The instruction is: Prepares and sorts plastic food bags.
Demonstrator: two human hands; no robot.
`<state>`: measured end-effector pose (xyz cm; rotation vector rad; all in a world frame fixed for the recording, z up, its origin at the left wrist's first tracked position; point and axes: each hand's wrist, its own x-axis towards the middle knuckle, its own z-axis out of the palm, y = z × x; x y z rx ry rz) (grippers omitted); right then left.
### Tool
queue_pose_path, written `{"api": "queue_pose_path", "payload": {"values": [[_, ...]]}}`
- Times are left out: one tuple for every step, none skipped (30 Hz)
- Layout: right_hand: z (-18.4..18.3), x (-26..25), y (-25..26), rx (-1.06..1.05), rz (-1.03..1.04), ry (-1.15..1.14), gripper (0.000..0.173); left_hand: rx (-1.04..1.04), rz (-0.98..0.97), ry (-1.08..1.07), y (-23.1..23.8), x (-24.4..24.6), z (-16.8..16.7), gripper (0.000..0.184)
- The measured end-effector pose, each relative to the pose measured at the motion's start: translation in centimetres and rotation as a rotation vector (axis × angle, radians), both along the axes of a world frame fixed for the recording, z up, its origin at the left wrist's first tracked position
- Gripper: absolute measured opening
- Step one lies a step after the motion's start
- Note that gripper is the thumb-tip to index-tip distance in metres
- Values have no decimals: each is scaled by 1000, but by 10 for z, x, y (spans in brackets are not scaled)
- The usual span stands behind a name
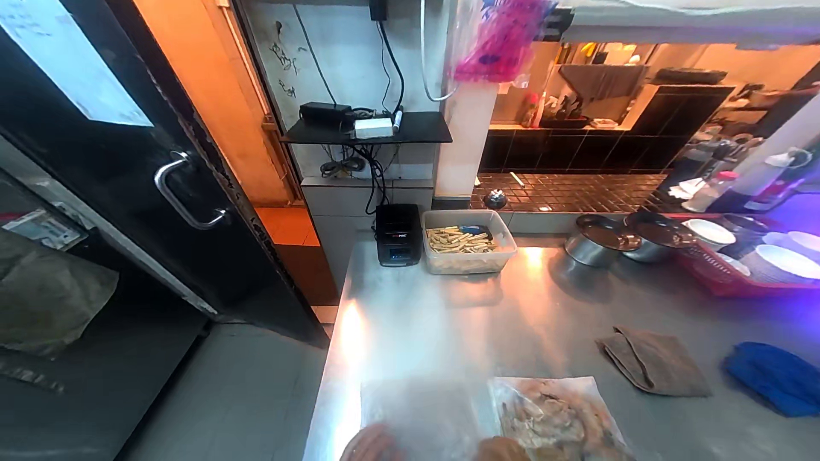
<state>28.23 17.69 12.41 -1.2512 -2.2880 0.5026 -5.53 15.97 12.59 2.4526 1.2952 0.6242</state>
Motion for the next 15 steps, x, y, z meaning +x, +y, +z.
{"api": "queue_pose_path", "payload": {"values": [[10,-3,13,-14,-29,58,35,-20,69,-35,6,-5,3,54],[18,-6,27,-45,-73,78,41,-35,176,-76,14,-7,6,58],[26,-12,42,-97,-129,60,50,-62,311,-111,23,-7,9,64],[31,-20,57,-168,-191,17,63,-113,444,-129,33,-6,10,72],[34,-28,71,-261,-252,-40,74,-189,550,-123,44,-3,12,78],[36,-36,83,-371,-305,-111,79,-280,609,-105,53,-1,14,78],[34,-40,94,-436,-342,-157,74,-340,624,-97,59,1,15,71],[30,-43,101,-453,-370,-157,62,-357,606,-108,62,3,18,61],[28,-44,105,-445,-395,-106,48,-320,583,-156,62,5,20,49],[28,-45,105,-428,-418,-20,35,-233,563,-231,60,8,21,39],[28,-44,101,-403,-446,97,26,-146,547,-314,54,12,23,31],[30,-43,96,-374,-473,227,20,-104,544,-393,48,17,30,27],[34,-41,91,-372,-492,359,17,-125,551,-466,42,21,42,25],[39,-37,85,-396,-499,490,15,-176,562,-542,35,23,52,23],[49,-33,80,-439,-488,599,15,-234,562,-635,30,24,59,22]]}}
